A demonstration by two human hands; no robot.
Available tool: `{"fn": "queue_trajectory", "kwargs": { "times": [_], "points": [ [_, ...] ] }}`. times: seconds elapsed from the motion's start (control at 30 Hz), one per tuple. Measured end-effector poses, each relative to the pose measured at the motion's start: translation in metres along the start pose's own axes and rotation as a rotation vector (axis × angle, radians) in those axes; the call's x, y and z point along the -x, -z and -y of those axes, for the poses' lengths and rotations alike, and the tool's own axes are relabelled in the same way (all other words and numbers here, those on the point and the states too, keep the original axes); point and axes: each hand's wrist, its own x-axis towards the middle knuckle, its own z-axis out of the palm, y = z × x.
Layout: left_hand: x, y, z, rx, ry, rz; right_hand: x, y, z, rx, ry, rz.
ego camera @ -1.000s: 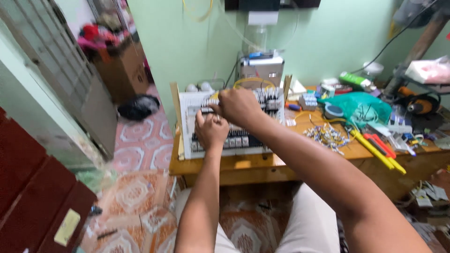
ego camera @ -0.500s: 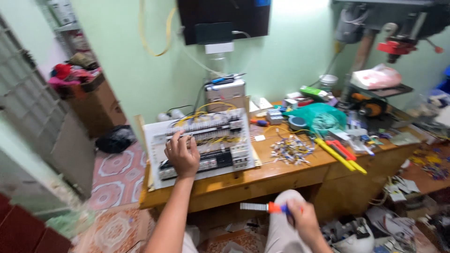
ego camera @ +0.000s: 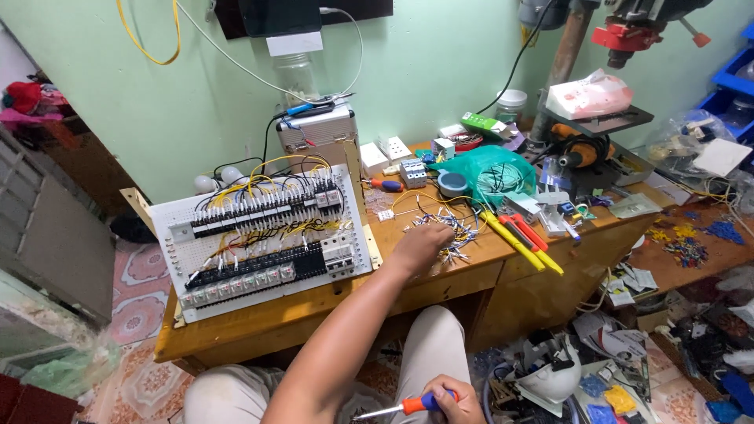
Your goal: The person sits on the floor and uses a screwdriver to tighten screws on an electrical board mounted on a wooden table. They repeatedly pick up wires from the table and connect them to the board terminals.
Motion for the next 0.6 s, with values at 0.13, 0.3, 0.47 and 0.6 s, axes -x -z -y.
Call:
{"fn": "queue_trajectory", "kwargs": {
  "times": [0.13, 0.3, 0.47, 0.6],
  "points": [
    [-0.007, -0.023, 0.026, -0.074, 0.032, 0.060, 0.001, 0.008, -0.007, -0.080, 0.047, -0.013],
    [0.017, 0.009, 0.030, -0.051, 0.109, -0.010, -0.003, 0.015, -0.023, -0.141, 0.132, 0.016],
    [0.067, 0.129, -0.046, 0.419, 0.386, 0.179, -0.012, 0.009, -0.015, 0.208, 0.172, -0.233],
    [0.138, 0.196, -0.106, 0.484, 0.347, 0.388, -0.024, -0.042, 0.050, 0.180, 0.246, -0.243]
  ]
}}
